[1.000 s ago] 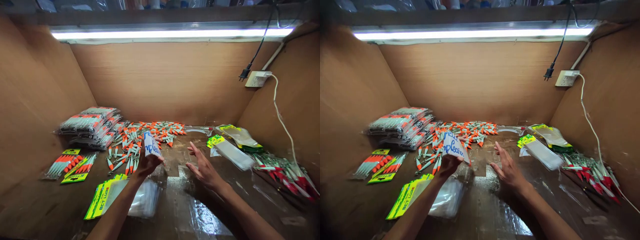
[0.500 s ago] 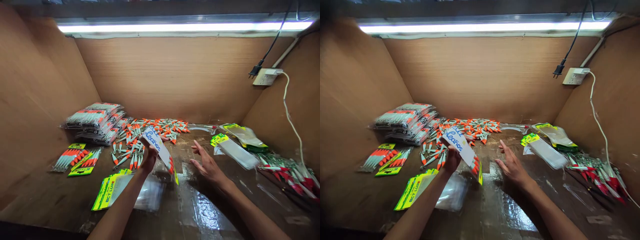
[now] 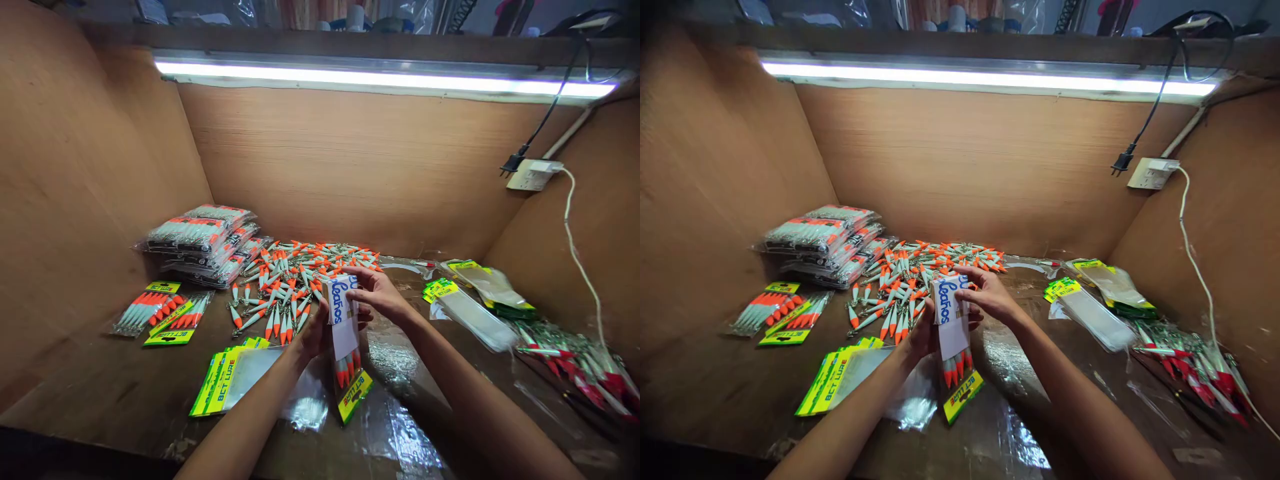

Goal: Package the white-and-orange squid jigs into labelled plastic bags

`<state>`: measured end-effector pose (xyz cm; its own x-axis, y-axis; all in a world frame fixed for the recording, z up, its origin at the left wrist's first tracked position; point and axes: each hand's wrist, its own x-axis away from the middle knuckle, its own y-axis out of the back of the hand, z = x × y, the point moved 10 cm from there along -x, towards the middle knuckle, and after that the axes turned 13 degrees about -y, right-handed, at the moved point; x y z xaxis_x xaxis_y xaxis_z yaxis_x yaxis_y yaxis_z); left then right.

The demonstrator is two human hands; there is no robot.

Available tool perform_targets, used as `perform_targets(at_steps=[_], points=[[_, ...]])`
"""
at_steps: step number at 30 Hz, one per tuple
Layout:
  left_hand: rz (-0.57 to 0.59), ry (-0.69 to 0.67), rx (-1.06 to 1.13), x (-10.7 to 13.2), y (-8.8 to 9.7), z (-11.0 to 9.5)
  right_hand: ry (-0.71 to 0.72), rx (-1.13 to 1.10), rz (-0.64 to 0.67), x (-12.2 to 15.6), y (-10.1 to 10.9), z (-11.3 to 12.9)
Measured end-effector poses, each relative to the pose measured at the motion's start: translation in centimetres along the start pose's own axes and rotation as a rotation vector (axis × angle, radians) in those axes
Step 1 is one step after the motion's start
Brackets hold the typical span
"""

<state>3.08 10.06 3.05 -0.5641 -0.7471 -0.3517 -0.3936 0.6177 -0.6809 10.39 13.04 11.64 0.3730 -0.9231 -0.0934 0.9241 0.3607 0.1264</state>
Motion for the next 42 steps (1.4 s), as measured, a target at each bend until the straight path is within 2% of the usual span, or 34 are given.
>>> perform_targets(at_steps=[3,10,12,15,17,20,22,23,24,26,27,29,30,31,33,35,38,42], points=[[0.027,0.008,-0.003,0.0,-0.3,-0.3,-0.024,-0.127,-0.028,-0.7,1.2,-0.5],[0.039,0.022,0.011,-0.2,-0.2,0.3,0.071,-0.224,-0.265,0.4,4.9,0.1],[0.032,0.025,0.026,-0.2,-0.1,0.5,0.133,-0.270,-0.375,1.1,6.9,0.9],[0.027,0.016,0.053,-0.5,-0.1,0.3,0.203,-0.309,-0.558,2.8,11.5,1.4],[0.020,0.010,0.076,-0.6,-0.1,0.0,0.161,-0.203,-0.658,3.9,14.5,0.7],[0.004,0.005,0.092,-0.7,-0.1,-0.4,0.077,0.200,-0.877,6.6,17.5,-0.6],[-0.003,0.006,0.093,-0.8,-0.2,-0.5,0.037,0.477,-0.948,8.4,16.6,-1.4],[-0.003,0.008,0.093,-0.8,-0.4,-0.4,-0.008,0.542,-0.876,8.5,15.1,-2.4],[-0.005,0.008,0.091,-0.8,-0.5,-0.4,-0.085,0.546,-0.693,8.0,12.6,-4.0],[-0.014,0.006,0.085,-0.9,-0.7,-0.3,-0.241,0.428,-0.187,7.4,5.3,-7.6],[-0.023,0.002,0.078,-1.0,-0.7,-0.3,-0.274,0.346,-0.007,7.6,1.8,-8.5],[-0.055,-0.025,0.055,-1.1,-0.5,-0.3,-0.313,0.201,0.164,7.9,-2.7,-9.7],[-0.079,-0.051,0.034,-1.1,-0.3,-0.5,-0.325,0.147,0.155,7.8,-3.5,-10.2],[-0.108,-0.083,0.005,-1.1,0.1,-0.8,-0.334,0.103,0.118,7.5,-3.7,-10.7],[-0.167,-0.119,-0.074,-0.8,1.0,-1.1,-0.334,0.040,-0.001,7.0,-2.6,-11.5],[-0.192,-0.047,-0.180,-0.4,1.7,-0.5,-0.309,0.004,-0.101,6.9,-1.0,-12.0],[-0.138,0.124,-0.398,0.3,2.1,1.2,-0.263,-0.016,-0.176,7.2,0.9,-12.1],[-0.121,0.099,-0.662,0.1,2.4,1.5,-0.214,-0.007,-0.219,7.6,1.2,-11.5]])
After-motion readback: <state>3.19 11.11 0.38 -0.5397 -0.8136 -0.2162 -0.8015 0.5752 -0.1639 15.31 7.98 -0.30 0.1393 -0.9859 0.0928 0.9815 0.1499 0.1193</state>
